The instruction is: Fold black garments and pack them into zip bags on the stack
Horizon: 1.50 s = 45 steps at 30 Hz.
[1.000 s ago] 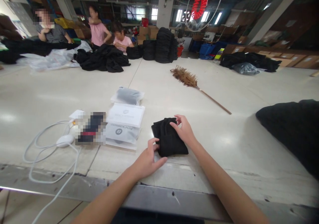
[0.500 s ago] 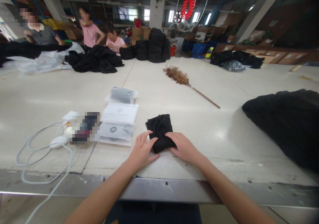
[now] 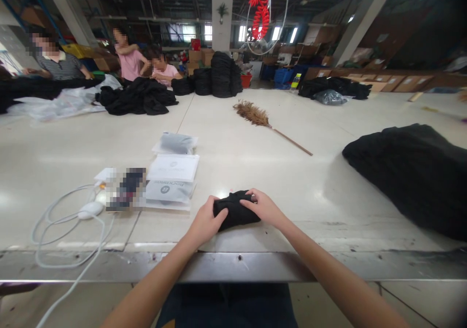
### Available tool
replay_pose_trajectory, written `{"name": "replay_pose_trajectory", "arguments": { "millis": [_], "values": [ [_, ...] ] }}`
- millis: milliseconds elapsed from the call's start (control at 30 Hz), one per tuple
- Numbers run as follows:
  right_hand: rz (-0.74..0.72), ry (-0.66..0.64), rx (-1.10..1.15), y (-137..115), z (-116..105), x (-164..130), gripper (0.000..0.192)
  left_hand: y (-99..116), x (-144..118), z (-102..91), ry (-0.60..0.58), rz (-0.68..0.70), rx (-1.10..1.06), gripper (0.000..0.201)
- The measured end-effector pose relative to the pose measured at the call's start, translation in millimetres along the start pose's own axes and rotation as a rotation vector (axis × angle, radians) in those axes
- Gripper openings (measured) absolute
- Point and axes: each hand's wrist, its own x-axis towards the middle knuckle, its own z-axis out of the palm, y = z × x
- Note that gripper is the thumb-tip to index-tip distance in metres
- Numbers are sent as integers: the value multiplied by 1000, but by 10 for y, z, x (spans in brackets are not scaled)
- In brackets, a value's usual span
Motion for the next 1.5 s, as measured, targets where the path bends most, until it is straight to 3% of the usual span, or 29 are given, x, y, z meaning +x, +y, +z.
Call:
{"name": "replay_pose_trajectory", "arguments": {
  "millis": [100, 167, 400, 533, 600, 700, 800, 867, 933, 1000, 1100, 1300, 1500],
  "values": [
    [-13, 71, -115, 65, 62, 178, 26, 4, 108, 87, 153, 68, 81, 39],
    [-3, 101, -231, 59, 73, 276, 27, 19, 148, 147, 191, 112, 160, 46],
    [78, 121, -647, -145, 109, 320, 34, 153, 54, 210, 178, 170, 710, 50],
    [132, 153, -794, -220, 171, 250, 39, 228, 2, 307, 111, 254, 823, 51],
    [91, 197, -824, -239, 183, 227, 38, 229, 9, 376, 108, 228, 836, 69],
    [-142, 294, -902, -297, 173, 196, 24, 189, 55, 419, 94, 190, 854, 81],
    [-397, 302, -919, -399, 159, 141, 21, 145, 117, 349, 42, 200, 820, 78],
    [-514, 194, -847, -445, 162, 83, 20, 127, 158, 261, 10, 223, 771, 74],
    [-569, 44, -764, -431, 180, 13, 22, 116, 200, 171, -26, 245, 721, 64],
    [-563, -38, -718, -354, 205, -58, 41, 104, 245, 99, -62, 262, 681, 55],
    [-525, -7, -718, -190, 242, -134, 61, 57, 303, 41, -100, 305, 614, 55],
    [-569, 84, -743, 21, 285, -79, 63, -176, 284, 65, -43, 428, 323, 72],
    [-629, 256, -673, 245, 258, -5, 57, -340, 240, 150, 98, 417, 77, 77]
  ]
}}
